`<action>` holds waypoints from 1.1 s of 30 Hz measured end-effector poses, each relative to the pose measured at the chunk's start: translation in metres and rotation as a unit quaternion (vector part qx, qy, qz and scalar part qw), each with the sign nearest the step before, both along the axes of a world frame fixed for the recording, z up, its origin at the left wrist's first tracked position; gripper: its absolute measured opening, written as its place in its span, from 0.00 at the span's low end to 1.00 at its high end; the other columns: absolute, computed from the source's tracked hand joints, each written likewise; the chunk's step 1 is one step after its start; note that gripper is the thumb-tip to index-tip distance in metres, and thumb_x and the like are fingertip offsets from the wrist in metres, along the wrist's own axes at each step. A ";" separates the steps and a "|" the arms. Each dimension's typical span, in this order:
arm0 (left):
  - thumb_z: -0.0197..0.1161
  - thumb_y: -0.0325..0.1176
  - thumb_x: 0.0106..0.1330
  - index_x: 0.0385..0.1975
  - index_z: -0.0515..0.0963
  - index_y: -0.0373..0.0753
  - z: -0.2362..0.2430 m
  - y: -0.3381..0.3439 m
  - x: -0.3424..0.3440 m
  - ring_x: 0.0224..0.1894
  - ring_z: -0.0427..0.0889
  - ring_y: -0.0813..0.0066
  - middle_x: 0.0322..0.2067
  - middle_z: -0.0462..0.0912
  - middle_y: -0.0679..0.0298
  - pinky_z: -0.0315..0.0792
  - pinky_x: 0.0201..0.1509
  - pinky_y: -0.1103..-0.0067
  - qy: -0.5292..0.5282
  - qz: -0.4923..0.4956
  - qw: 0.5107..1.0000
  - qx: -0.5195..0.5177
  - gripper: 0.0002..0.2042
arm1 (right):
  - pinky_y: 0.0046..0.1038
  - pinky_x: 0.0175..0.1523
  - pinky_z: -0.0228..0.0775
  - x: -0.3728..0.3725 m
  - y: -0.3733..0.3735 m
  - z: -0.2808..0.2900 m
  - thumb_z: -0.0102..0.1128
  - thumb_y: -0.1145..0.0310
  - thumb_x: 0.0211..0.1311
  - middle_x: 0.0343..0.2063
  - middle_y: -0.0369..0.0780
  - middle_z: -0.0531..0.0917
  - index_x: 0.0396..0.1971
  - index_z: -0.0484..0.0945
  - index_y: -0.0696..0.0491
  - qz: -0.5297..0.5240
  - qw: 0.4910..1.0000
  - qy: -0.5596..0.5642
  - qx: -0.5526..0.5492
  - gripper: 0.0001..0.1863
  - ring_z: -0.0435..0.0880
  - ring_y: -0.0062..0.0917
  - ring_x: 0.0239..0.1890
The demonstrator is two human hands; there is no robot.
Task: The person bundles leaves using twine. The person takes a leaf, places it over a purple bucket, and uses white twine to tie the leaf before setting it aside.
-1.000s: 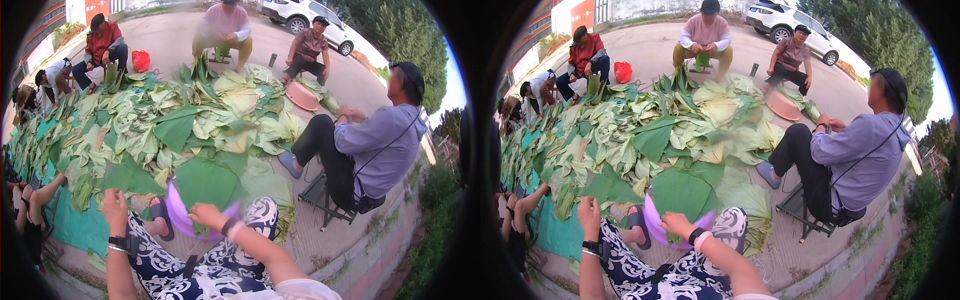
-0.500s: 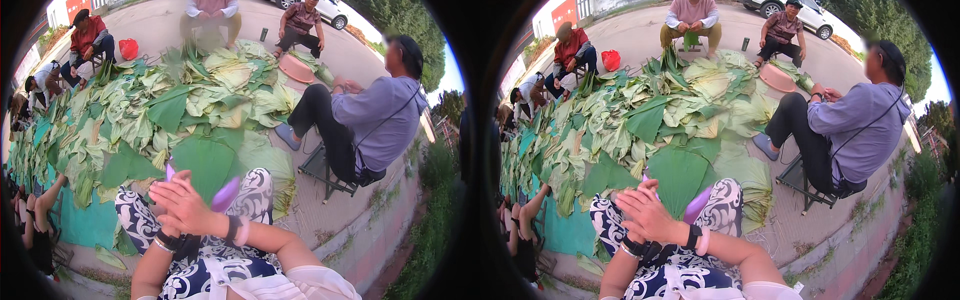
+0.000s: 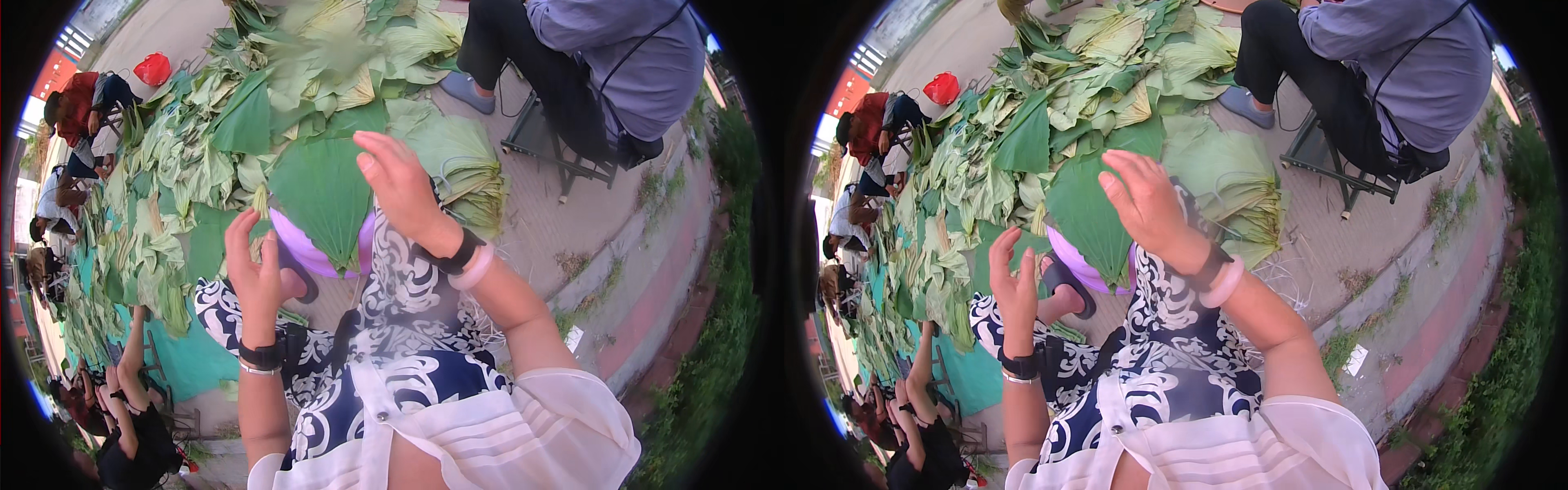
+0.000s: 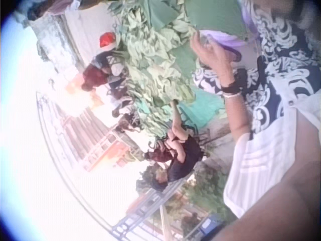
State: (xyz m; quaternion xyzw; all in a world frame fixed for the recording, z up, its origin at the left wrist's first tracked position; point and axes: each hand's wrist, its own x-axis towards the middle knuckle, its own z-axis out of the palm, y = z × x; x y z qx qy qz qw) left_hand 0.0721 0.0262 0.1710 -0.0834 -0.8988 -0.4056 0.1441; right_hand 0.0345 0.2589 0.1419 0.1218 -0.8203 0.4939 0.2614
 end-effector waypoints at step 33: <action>0.53 0.37 0.65 0.44 0.72 0.33 -0.038 -0.134 -0.018 0.50 0.71 0.57 0.46 0.74 0.55 0.65 0.52 0.70 -0.049 0.256 0.902 -0.343 0.14 | 0.28 0.39 0.70 -0.029 0.280 -0.265 0.59 0.54 0.56 0.43 0.43 0.74 0.50 0.68 0.56 -0.345 0.703 -0.450 -0.430 0.27 0.74 0.27 0.41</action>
